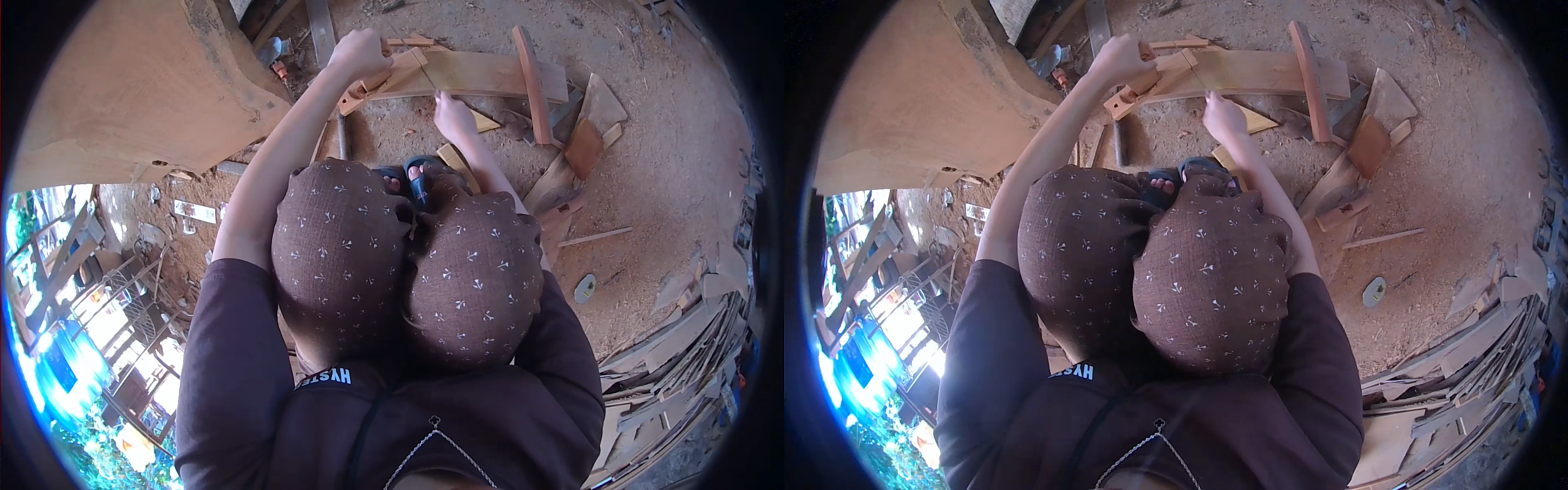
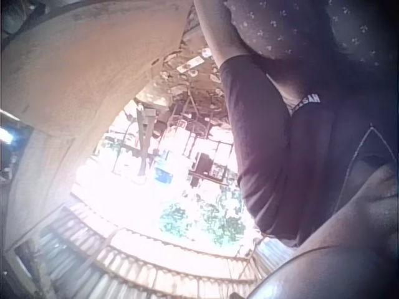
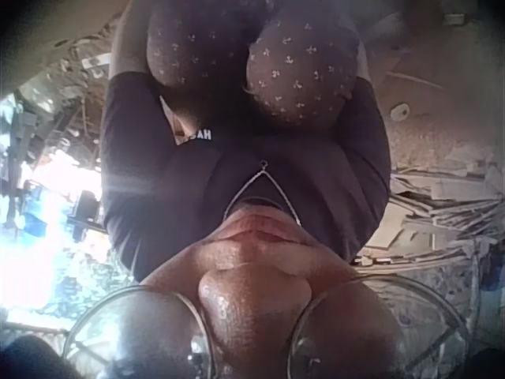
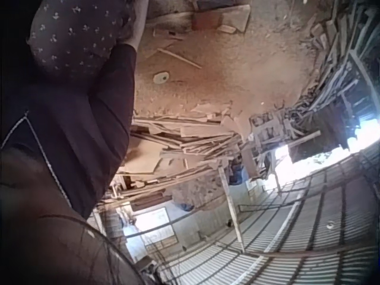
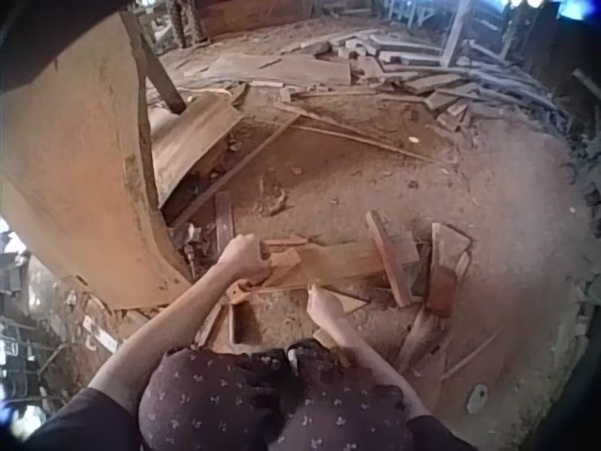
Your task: Using a small hand saw to cut a piece of wood in a workshop setting.
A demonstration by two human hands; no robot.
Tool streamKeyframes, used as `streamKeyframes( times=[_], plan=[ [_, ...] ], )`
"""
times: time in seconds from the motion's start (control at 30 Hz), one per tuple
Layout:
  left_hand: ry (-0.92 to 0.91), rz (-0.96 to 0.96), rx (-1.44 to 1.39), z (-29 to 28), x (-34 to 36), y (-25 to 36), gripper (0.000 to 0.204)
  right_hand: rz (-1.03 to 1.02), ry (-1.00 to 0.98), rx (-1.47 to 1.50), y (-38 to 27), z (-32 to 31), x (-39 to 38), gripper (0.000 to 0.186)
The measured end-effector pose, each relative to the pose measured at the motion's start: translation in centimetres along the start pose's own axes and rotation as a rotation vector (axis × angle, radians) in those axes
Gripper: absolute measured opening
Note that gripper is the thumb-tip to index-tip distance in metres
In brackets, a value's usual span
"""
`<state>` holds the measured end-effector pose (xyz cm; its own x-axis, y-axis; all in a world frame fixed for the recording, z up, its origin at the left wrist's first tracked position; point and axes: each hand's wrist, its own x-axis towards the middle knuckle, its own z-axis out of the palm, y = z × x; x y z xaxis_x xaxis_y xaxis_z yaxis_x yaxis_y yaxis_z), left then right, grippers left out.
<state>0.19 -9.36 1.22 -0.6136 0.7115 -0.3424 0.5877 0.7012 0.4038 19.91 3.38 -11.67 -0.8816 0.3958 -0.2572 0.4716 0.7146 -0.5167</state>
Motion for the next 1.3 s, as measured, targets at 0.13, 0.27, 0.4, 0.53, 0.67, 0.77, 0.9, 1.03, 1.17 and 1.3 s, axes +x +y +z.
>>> streamKeyframes(
  times=[0.13,0.27,0.4,0.53,0.67,0.77,0.9,1.03,1.17,1.3],
  plan=[
    [0.023,-0.015,0.014,0.2,-0.2,0.4,0.029,0.056,0.042,-0.002,-1.5,0.4,1.4,0.026],
    [0.046,0.005,0.015,0.3,0.2,0.2,0.027,-0.006,0.113,0.083,0.5,1.5,-2.3,0.022],
    [0.034,0.07,0.053,0.4,-0.1,-1.3,0.028,0.096,0.047,0.027,0.4,1.4,-7.7,0.02],
    [0.024,0.059,0.089,-0.1,0.2,-0.8,0.028,0.083,0.016,-0.001,0.4,0.4,-4.9,0.022],
    [0.005,0.093,0.064,0.2,0.9,0.3,0.031,0.07,0.073,-0.029,-0.8,0.0,1.1,0.023],
    [0.043,0.066,0.056,0.6,0.7,-0.5,0.028,0.001,0.116,0.079,-1.0,0.8,-0.3,0.022],
    [0.053,0.019,0.073,1.1,0.8,-1.3,0.028,0.003,0.121,0.016,1.7,2.1,-6.7,0.018],
    [0.012,0.008,0.079,0.7,0.8,-2.2,0.03,0.106,0.037,-0.038,0.9,1.0,-8.6,0.018],
    [-0.002,0.068,0.067,0.4,1.0,-0.4,0.037,-0.056,0.124,0.059,0.6,0.3,-1.0,0.02],
    [0.047,0.021,0.078,0.5,0.9,0.3,0.03,0.047,0.081,0.005,-0.4,0.7,1.1,0.021]
  ],
)
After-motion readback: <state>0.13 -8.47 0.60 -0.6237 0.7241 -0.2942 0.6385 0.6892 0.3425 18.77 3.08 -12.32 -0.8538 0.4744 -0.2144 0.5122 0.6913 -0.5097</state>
